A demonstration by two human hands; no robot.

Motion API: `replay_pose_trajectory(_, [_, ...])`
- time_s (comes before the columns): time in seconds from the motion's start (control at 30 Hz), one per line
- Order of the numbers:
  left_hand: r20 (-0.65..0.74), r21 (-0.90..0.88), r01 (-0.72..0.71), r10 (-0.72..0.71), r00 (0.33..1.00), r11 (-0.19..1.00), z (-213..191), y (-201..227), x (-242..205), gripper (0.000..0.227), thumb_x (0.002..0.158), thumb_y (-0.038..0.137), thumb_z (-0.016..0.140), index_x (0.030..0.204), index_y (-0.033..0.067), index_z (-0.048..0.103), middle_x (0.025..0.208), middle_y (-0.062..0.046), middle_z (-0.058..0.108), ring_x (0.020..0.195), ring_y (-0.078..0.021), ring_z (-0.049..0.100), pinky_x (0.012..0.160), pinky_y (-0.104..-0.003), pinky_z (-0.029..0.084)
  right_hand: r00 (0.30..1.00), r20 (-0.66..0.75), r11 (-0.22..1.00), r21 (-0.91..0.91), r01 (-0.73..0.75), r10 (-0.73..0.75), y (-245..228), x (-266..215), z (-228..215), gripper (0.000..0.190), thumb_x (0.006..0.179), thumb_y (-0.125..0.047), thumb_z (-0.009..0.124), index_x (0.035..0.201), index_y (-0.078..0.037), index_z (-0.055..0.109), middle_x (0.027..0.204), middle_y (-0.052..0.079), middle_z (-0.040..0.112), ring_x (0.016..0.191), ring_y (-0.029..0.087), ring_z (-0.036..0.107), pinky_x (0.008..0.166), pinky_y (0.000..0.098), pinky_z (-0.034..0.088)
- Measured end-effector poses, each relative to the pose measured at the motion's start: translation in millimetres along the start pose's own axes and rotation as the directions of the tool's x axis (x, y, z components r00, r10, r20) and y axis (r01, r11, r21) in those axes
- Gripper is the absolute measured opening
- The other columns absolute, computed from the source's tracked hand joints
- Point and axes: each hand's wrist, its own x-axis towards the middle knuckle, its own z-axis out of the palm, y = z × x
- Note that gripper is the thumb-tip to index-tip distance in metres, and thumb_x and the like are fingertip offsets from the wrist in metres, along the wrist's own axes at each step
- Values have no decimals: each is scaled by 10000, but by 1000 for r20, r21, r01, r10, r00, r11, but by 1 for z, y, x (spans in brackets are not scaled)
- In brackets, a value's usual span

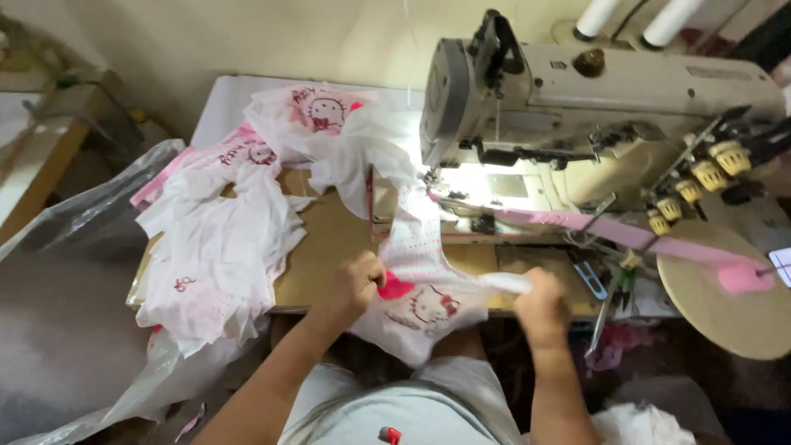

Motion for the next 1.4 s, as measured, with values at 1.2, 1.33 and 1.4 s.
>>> replay_pose_trajectory(1.2, [-285, 658, 13, 233, 930, 753, 20, 34, 136, 219, 835, 341, 593, 933, 169, 687, 953, -70, 648, 964, -311, 630, 983, -598, 390, 957, -215, 208, 944, 255, -194, -156, -15, 58, 421, 920, 76, 541, 1323, -33, 593, 732, 66, 576, 650, 119, 487, 631, 269, 462])
replay_pose_trajectory(1.33, [-412, 790, 123, 371, 832, 601, 30, 33, 123, 155, 845, 315, 567, 971, 287, 653, 1104, 8, 630, 1170, -229, 564, 1126, -608, 265, 936, -290, 168, 931, 324, -201, -156, -7, 69, 493, 930, 79, 549, 1410, -28, 518, 703, 46, 508, 599, 98, 436, 572, 230, 410])
replay_pose_trajectory(1.4, [-466, 770, 94, 456, 758, 631, 24, 31, 131, 200, 983, 299, 542, 1109, 309, 698, 1338, -76, 647, 1278, -327, 589, 1027, -680, 383, 931, -296, 253, 904, 346, -213, -163, 2, 63, 346, 957, 50, 566, 1275, -33, 674, 678, 28, 535, 589, 92, 491, 580, 239, 472])
